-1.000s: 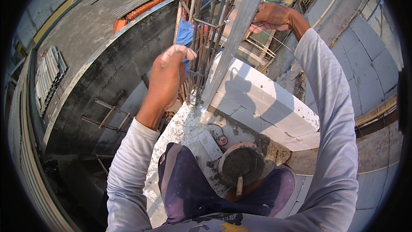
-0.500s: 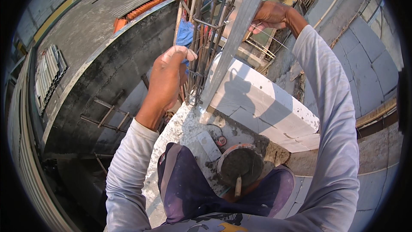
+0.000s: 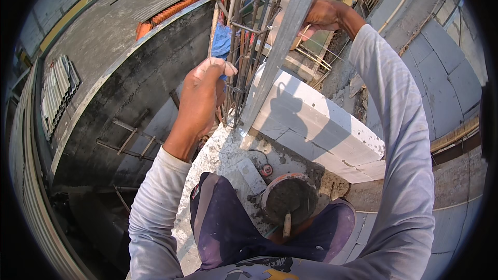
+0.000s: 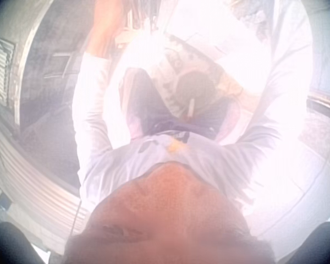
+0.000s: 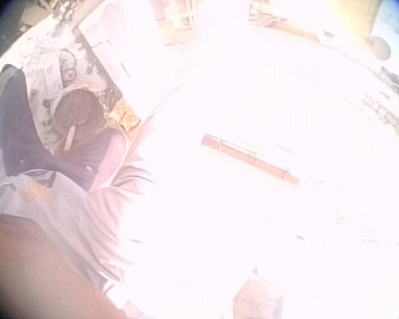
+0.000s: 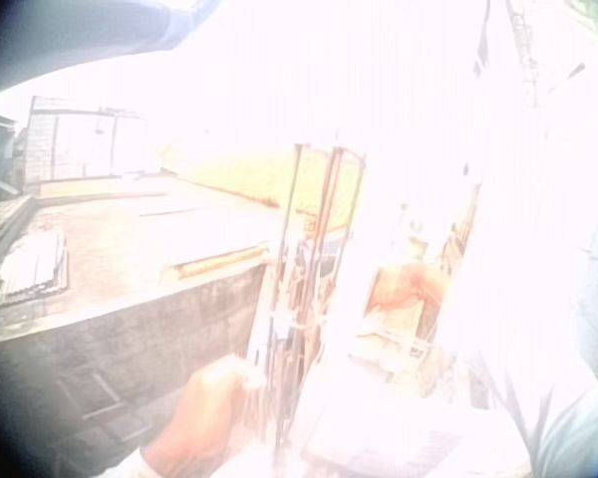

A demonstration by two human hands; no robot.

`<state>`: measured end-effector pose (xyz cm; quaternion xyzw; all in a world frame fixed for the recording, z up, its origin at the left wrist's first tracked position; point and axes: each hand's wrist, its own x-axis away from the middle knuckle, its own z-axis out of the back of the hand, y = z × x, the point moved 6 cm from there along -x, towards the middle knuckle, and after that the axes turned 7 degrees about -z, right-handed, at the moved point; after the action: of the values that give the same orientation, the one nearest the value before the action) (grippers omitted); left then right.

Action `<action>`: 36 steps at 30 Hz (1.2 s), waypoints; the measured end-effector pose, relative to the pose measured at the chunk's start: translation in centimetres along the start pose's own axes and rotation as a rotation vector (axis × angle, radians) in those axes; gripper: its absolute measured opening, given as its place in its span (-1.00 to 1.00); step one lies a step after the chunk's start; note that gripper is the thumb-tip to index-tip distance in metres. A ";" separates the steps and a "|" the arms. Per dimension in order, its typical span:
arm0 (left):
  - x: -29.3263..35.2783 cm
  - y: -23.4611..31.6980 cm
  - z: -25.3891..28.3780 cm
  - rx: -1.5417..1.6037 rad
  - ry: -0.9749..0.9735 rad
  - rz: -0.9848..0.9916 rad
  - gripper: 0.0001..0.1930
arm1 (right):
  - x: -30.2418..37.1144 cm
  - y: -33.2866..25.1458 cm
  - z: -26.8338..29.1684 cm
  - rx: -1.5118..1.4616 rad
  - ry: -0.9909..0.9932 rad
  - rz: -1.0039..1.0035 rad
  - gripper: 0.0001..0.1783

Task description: The person measures a wall section with a tape measure, then picks up a white rectangular tile and applies mortar to its back using a trowel. The tile is placed onto the wall and pressed into position.

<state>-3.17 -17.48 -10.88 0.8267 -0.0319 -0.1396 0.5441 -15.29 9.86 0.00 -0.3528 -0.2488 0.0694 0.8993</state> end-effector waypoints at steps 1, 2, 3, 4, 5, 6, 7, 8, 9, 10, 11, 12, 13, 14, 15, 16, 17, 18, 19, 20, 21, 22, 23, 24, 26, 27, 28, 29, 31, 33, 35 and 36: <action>0.0 0.0 0.0 -0.002 0.004 -0.002 -0.80 | 0.0 -0.1 0.0 0.009 0.004 0.000 -0.66; 0.0 0.0 0.0 -0.004 0.007 -0.004 -0.79 | 0.1 -0.1 0.0 0.016 0.009 0.001 -0.66; -0.1 0.0 -0.1 -0.006 0.011 -0.007 -0.79 | 0.2 -0.2 0.0 0.024 0.014 0.002 -0.66; -0.1 0.1 -0.2 -0.009 0.006 -0.012 -0.79 | 0.2 -0.2 0.0 0.032 0.019 0.003 -0.66; -0.1 0.2 -0.2 -0.012 0.002 -0.018 -0.79 | 0.3 -0.2 0.0 0.014 0.008 -0.004 -0.66; -0.1 0.3 -0.2 -0.017 -0.001 -0.023 -0.79 | 0.4 -0.3 -0.1 -0.005 -0.004 -0.009 -0.66; -0.1 0.5 -0.3 -0.036 -0.003 -0.046 -0.78 | 0.5 -0.3 -0.2 -0.023 -0.016 -0.015 -0.66; -0.2 0.7 -0.3 -0.054 -0.004 -0.068 -0.78 | 0.4 -0.3 -0.2 -0.021 -0.019 -0.012 -0.65; -0.4 1.0 -0.5 -0.072 -0.006 -0.091 -0.77 | 0.5 -0.3 -0.2 -0.019 -0.021 -0.009 -0.65; -0.5 1.8 -0.9 -0.162 -0.017 -0.198 -0.77 | 0.5 -0.3 -0.2 -0.017 -0.024 -0.006 -0.64; -0.7 2.5 -1.5 -0.252 -0.028 -0.305 -0.76 | 0.5 -0.3 -0.1 -0.015 -0.018 -0.014 -0.64; -0.7 3.0 -2.1 -0.293 -0.047 -0.351 -0.75 | 0.5 -0.3 -0.3 -0.015 -0.014 -0.021 -0.63; -0.7 3.6 -2.8 -0.333 -0.065 -0.399 -0.75 | 0.5 -0.3 -0.4 -0.016 -0.010 -0.028 -0.63; -0.7 4.0 -3.4 -0.323 -0.091 -0.388 -0.75 | 0.3 -0.2 -0.5 -0.020 -0.020 -0.022 -0.63; -0.7 4.1 -3.5 -0.284 -0.097 -0.365 -0.75 | 0.3 -0.3 -0.5 -0.023 -0.028 -0.017 -0.63; -0.6 4.2 -3.6 -0.245 -0.100 -0.341 -0.75 | 0.3 -0.4 -0.5 -0.025 -0.035 -0.011 -0.63; -0.6 3.9 -3.1 -0.181 -0.082 -0.302 -0.74 | 0.3 -0.4 -0.5 -0.018 -0.020 -0.009 -0.62; -0.7 3.5 -2.7 -0.116 -0.065 -0.263 -0.73 | 0.3 -0.6 -0.5 -0.012 -0.005 -0.008 -0.62; -0.7 3.2 -2.2 -0.097 -0.049 -0.262 -0.73 | 0.3 -0.8 -0.6 -0.006 0.012 -0.007 -0.62; -0.6 2.7 -1.7 -0.079 -0.034 -0.261 -0.74 | 0.2 -0.9 -0.7 -0.014 0.003 -0.004 -0.61; -0.4 2.6 -1.4 -0.063 -0.017 -0.260 -0.74 | -0.1 -1.1 -0.8 -0.022 -0.008 0.001 -0.60; -0.3 2.4 -1.1 -0.064 -0.012 -0.239 -0.75 | -0.2 -1.2 -0.9 -0.033 -0.017 0.006 -0.59; -0.2 2.2 -1.0 -0.066 -0.011 -0.217 -0.76 | -0.3 -1.1 -0.8 -0.041 0.003 0.008 -0.60; -0.2 1.4 -1.5 -0.055 -0.006 -0.200 -0.77 | 0.4 -0.3 -0.5 -0.046 0.031 -0.014 -0.60; 0.2 1.3 -2.0 -0.067 0.021 -0.193 -0.78 | 1.3 -0.1 -0.4 -0.034 0.042 -0.022 -0.60; 0.4 0.7 -2.7 -0.051 0.017 -0.190 -0.79 | 1.8 0.2 -0.4 -0.009 0.040 -0.048 -0.61; 0.6 0.4 -2.9 -0.022 0.019 -0.167 -0.80 | 1.0 1.1 -0.1 -0.061 0.017 -0.022 -0.65; 0.7 -0.4 -1.6 -0.025 0.066 -0.197 -0.80 | 0.9 -0.3 -1.1 -0.057 0.028 -0.009 -0.67; 1.5 -0.2 -0.7 -0.079 0.066 -0.164 -0.77 | -0.6 -1.1 -1.7 -0.054 0.025 -0.001 -0.69; 1.6 0.3 -1.5 -0.103 0.087 -0.195 -0.79 | -2.0 -0.5 -0.9 -0.120 -0.028 0.001 -0.68; 1.7 -0.1 -1.9 -0.107 0.066 -0.178 -0.79 | -0.5 0.0 -0.8 -0.145 0.008 0.022 -0.69; 1.8 -0.7 -1.9 -0.096 0.038 -0.140 -0.79 | 0.3 0.8 -0.8 -0.157 0.030 0.029 -0.71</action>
<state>-1.05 -15.85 -11.19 0.8023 0.0428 -0.1631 0.5726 -14.56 10.02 -0.92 -0.4268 -0.2347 0.0572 0.8715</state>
